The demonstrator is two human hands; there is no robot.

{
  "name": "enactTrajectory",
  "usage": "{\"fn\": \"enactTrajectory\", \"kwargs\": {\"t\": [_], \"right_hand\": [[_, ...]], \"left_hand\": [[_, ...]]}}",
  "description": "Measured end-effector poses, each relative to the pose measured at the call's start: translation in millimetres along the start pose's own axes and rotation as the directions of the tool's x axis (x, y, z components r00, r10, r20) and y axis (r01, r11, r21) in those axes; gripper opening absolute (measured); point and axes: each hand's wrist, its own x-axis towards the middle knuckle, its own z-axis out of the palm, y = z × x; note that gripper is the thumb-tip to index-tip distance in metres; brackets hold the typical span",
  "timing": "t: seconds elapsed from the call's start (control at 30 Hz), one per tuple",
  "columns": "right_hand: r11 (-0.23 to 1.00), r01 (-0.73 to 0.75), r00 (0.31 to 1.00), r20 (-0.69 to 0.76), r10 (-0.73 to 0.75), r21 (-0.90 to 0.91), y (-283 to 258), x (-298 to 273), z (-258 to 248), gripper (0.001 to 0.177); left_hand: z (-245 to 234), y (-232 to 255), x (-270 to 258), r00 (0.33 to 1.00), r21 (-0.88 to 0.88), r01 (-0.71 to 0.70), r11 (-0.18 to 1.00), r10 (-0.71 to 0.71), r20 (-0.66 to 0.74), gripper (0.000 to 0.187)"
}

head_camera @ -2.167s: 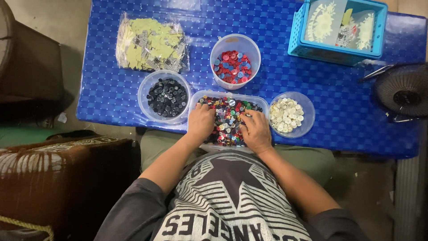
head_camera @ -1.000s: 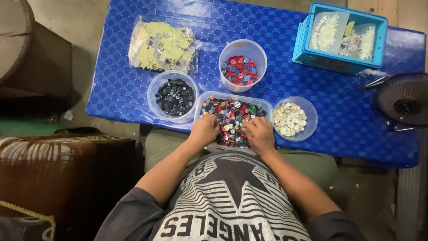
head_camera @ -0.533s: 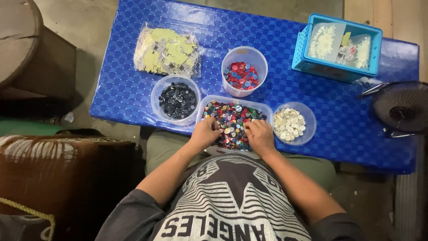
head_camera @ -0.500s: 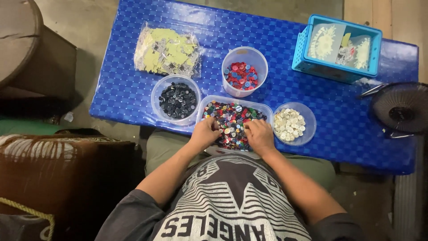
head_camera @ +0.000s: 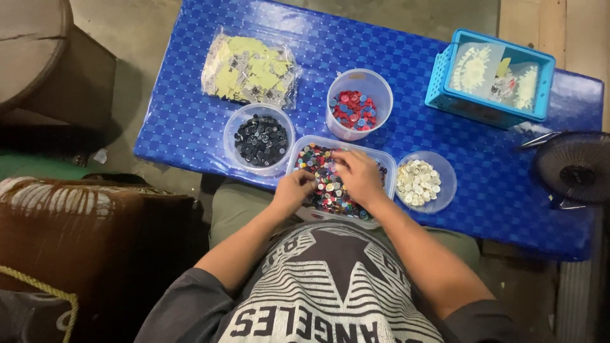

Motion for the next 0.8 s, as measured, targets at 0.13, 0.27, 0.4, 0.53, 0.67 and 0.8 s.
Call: {"fn": "enactTrajectory", "kwargs": {"t": [0.13, 0.27, 0.4, 0.53, 0.67, 0.8], "right_hand": [[0.952, 0.041, 0.998, -0.036, -0.055, -0.305, 64, -64, 12, 0.023], [0.899, 0.06, 0.994, -0.056, -0.093, -0.434, 78, -93, 14, 0.025], [0.891, 0.047, 0.992, -0.086, -0.096, -0.451, 78, -97, 21, 0.028], [0.892, 0.032, 0.994, -0.075, -0.074, -0.451, 75, -97, 19, 0.028], [0.888, 0.031, 0.994, -0.08, -0.076, -0.459, 77, -99, 21, 0.029], [0.881, 0.019, 0.993, -0.092, -0.071, -0.473, 79, -98, 24, 0.035]], "left_hand": [[-13, 14, 0, 0.997, -0.347, 0.082, 0.934, -0.073, 0.039, 0.023], [-3, 19, 21, 0.999, -0.579, 0.044, 0.814, -0.018, 0.051, 0.029], [-5, 65, 24, 0.996, -0.754, 0.084, 0.651, -0.031, 0.084, 0.03], [-16, 101, 20, 0.996, -0.781, 0.084, 0.619, -0.024, 0.088, 0.029], [-32, 87, 28, 0.994, -0.771, -0.004, 0.637, -0.081, -0.072, 0.028], [-73, 96, 8, 0.907, -0.293, -0.175, 0.94, 0.039, -0.418, 0.039]]}}
